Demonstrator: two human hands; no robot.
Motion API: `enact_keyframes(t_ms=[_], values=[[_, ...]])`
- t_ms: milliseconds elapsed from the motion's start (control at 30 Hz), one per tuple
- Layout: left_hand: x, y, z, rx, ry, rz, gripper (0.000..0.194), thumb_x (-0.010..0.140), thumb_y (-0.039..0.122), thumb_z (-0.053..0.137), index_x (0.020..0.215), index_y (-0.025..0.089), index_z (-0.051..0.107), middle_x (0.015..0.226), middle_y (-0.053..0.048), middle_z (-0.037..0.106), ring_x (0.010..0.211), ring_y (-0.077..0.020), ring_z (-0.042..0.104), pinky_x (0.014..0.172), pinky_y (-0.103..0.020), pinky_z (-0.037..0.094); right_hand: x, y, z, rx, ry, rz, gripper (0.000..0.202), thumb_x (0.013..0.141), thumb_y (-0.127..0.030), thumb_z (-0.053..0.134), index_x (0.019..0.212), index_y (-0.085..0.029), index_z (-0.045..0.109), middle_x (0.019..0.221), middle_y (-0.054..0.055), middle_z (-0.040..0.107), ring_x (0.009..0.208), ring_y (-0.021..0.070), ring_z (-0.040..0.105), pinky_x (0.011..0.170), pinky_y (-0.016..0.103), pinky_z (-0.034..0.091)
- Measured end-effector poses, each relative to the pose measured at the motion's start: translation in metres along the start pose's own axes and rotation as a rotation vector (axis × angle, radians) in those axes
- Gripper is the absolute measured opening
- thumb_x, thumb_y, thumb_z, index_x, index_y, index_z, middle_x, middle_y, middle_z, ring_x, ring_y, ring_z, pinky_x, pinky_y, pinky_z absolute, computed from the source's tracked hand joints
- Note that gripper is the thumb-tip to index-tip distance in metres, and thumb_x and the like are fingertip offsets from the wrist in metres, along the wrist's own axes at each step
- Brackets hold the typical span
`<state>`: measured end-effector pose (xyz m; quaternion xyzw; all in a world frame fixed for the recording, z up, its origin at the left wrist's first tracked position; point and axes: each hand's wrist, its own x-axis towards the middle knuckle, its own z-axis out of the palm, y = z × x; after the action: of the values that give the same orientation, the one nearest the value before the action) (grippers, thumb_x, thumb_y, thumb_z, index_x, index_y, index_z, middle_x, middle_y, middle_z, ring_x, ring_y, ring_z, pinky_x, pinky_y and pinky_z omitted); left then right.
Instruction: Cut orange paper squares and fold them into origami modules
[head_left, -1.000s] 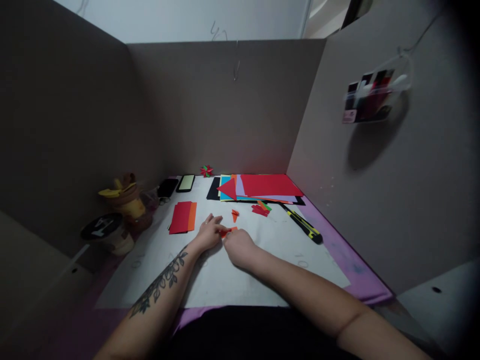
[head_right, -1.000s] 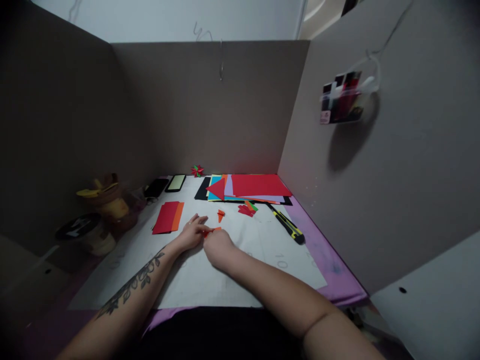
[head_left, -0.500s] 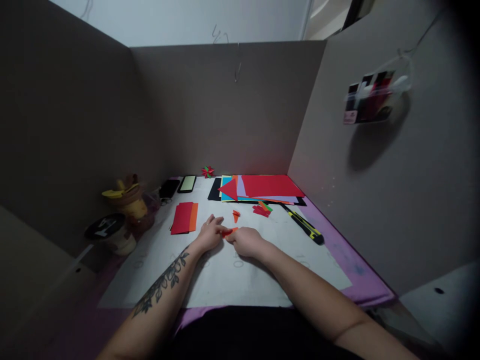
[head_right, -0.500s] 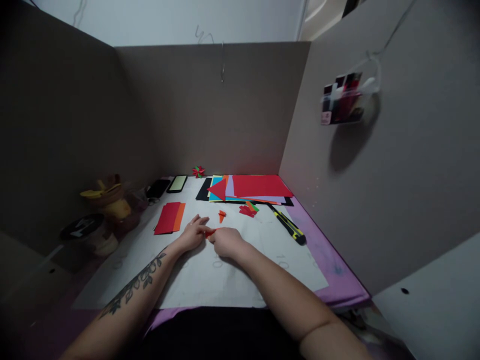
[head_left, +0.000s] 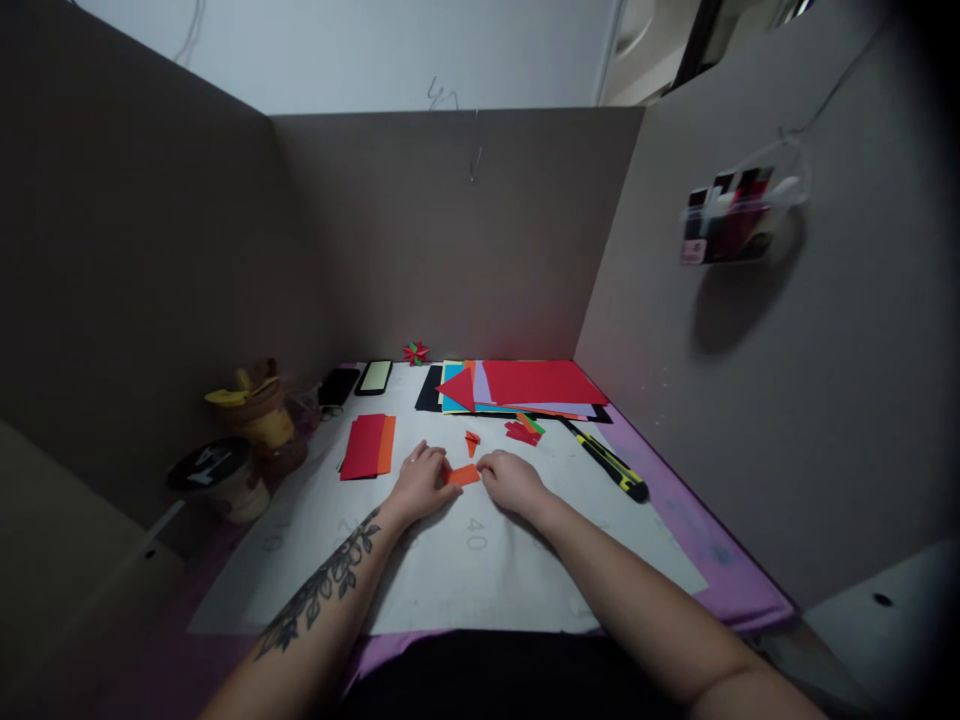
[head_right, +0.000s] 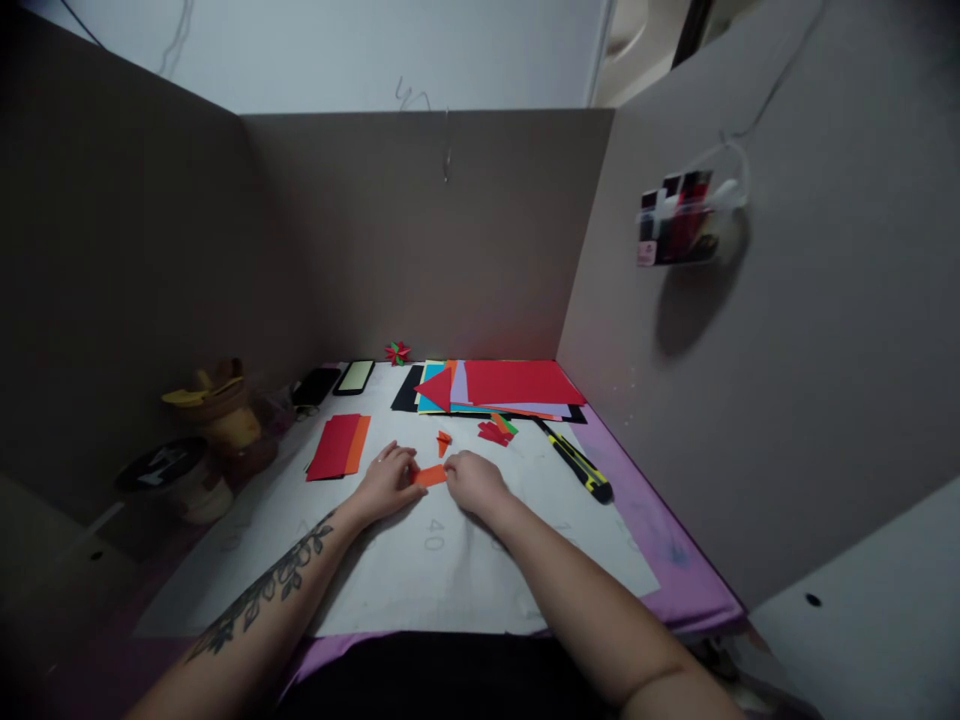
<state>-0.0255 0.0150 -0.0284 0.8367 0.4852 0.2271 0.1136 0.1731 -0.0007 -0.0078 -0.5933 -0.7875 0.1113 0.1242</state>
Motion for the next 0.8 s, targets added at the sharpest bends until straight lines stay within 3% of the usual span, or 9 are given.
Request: enact_keyframes(t_ms=[133, 300, 400, 533, 633, 800], values=[[0.0, -0.001, 0.001, -0.018, 0.005, 0.01, 0.026, 0.068, 0.04, 0.068, 0.08, 0.019, 0.06, 0.116, -0.007, 0.06, 0.12, -0.0262, 0.045, 0.11, -0.046, 0.024, 0.006, 0.003, 0.012, 0.281, 0.117, -0.014, 0.026, 0.079, -0.016, 0.044, 0.1, -0.017, 0.059, 0.097, 0.006, 0.064, 0.083, 0.0153, 0.059, 0.074, 0.024, 0.043], [0.0, 0.002, -0.004, -0.097, 0.057, 0.041, 0.016, 0.076, 0.034, 0.06, 0.075, 0.02, 0.065, 0.105, -0.005, 0.065, 0.112, -0.0214, 0.052, 0.109, -0.041, 0.026, 0.006, 0.001, 0.016, 0.501, 0.193, -0.163, 0.025, 0.07, -0.009, 0.045, 0.092, -0.018, 0.056, 0.084, 0.001, 0.061, 0.069, 0.0136, 0.054, 0.067, 0.025, 0.044], [-0.001, 0.006, -0.009, -0.159, 0.102, -0.019, 0.019, 0.08, 0.031, 0.054, 0.08, 0.02, 0.069, 0.093, -0.005, 0.068, 0.105, -0.0217, 0.055, 0.097, -0.037, 0.039, 0.004, -0.002, 0.015, 0.495, 0.242, -0.226, 0.017, 0.07, -0.008, 0.047, 0.08, -0.018, 0.057, 0.081, 0.001, 0.058, 0.075, 0.0149, 0.054, 0.071, 0.026, 0.044], [-0.001, 0.013, -0.013, -0.283, 0.13, -0.047, 0.032, 0.085, 0.034, 0.045, 0.074, 0.017, 0.07, 0.082, -0.006, 0.068, 0.088, -0.0195, 0.061, 0.081, -0.03, 0.045, 0.003, -0.005, 0.012, 0.438, 0.322, -0.292, 0.015, 0.071, -0.006, 0.052, 0.072, -0.019, 0.059, 0.089, 0.004, 0.056, 0.092, 0.018, 0.053, 0.085, 0.032, 0.043], [-0.002, 0.016, -0.014, -0.399, 0.167, -0.098, 0.042, 0.089, 0.036, 0.035, 0.075, 0.015, 0.069, 0.078, -0.005, 0.068, 0.077, -0.0164, 0.061, 0.072, -0.027, 0.046, 0.001, -0.007, 0.01, 0.409, 0.371, -0.317, 0.018, 0.072, -0.006, 0.052, 0.082, -0.019, 0.059, 0.092, 0.005, 0.056, 0.096, 0.0194, 0.051, 0.088, 0.034, 0.042], [-0.001, 0.017, -0.015, -0.453, 0.191, -0.16, 0.034, 0.085, 0.037, 0.043, 0.079, 0.016, 0.069, 0.079, -0.004, 0.069, 0.076, -0.0165, 0.061, 0.07, -0.027, 0.047, -0.005, -0.013, 0.009, 0.291, 0.377, -0.351, 0.032, 0.075, -0.011, 0.055, 0.106, -0.021, 0.058, 0.109, 0.008, 0.054, 0.109, 0.0232, 0.044, 0.095, 0.042, 0.038]])
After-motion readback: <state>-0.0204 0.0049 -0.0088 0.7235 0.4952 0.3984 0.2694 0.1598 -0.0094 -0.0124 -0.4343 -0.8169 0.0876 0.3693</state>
